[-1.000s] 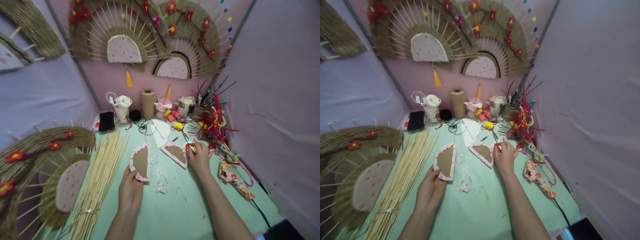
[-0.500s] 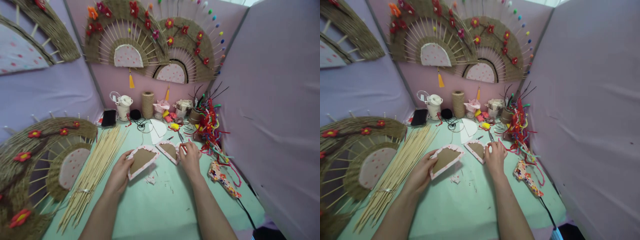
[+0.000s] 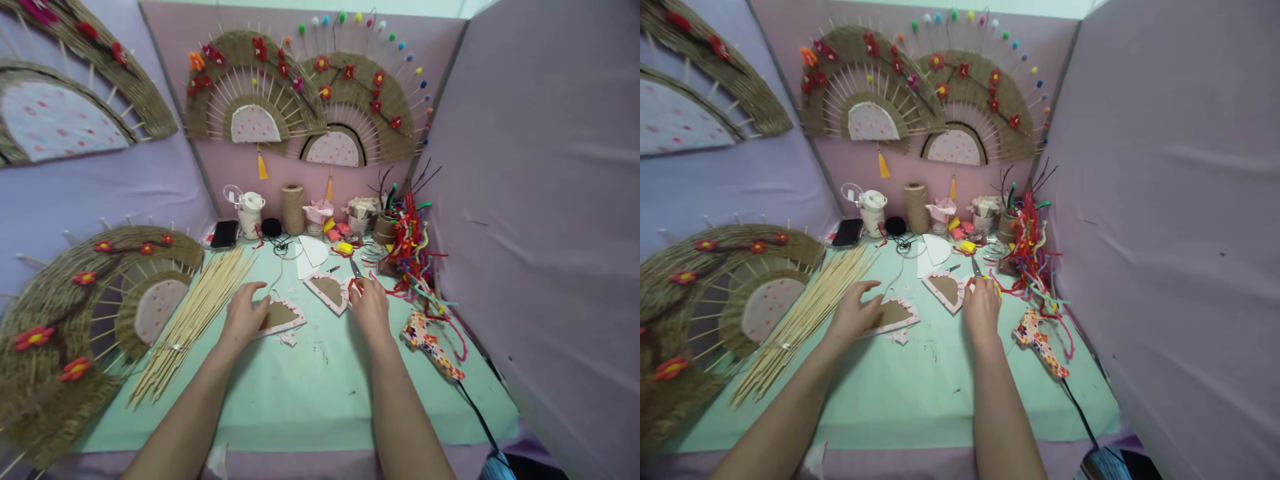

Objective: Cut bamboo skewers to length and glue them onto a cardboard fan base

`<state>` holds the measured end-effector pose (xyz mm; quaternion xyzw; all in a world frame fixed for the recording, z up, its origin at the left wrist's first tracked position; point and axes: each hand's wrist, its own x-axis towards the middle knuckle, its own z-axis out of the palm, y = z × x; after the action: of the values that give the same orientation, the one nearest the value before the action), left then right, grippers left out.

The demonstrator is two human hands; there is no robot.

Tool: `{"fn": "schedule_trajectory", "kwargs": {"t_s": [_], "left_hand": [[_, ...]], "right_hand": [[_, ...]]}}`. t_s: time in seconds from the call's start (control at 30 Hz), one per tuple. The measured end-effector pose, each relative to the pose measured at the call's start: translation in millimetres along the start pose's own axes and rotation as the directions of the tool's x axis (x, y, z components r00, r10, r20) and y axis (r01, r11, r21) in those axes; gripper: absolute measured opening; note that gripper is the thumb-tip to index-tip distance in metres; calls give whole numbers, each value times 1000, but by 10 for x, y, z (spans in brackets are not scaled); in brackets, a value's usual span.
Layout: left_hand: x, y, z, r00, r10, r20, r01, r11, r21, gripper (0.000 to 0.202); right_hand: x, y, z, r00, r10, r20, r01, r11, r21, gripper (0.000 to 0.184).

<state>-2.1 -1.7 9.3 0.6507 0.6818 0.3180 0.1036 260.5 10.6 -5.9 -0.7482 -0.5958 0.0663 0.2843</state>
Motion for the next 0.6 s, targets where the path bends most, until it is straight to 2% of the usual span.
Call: {"fn": "schedule_trajectory", "kwargs": {"t_s": [0.07,0.13,0.2,0.27,0.33,0.43,0.6], "left_hand": [[1,179,-16,983,33,181,-26,999,-42,38],[16,346,15,936,52,349,-30,997,-67,42],[45,460,115,895,75,439,-45,996,-79,48],[78,514,266,877,71,475,-40,996,-76,51],[96,528,422,879,64,472,-20,995,-96,51],[79,535,575,913,85,398,-21,987,-162,44],[25,586,632,961,48,274,-8,990,-143,38]], "right_hand": [[15,-18,34,998,-43,38,43,999,14,26],[19,-53,76,997,-49,63,48,999,15,28],[13,-92,114,995,-33,93,32,999,5,31],[1,-124,139,993,-13,119,14,1000,-2,36],[-12,-145,152,991,2,135,-3,1000,5,43],[-21,-162,158,989,14,150,-21,999,43,51],[-8,-194,186,989,40,139,-59,989,137,46]]}}
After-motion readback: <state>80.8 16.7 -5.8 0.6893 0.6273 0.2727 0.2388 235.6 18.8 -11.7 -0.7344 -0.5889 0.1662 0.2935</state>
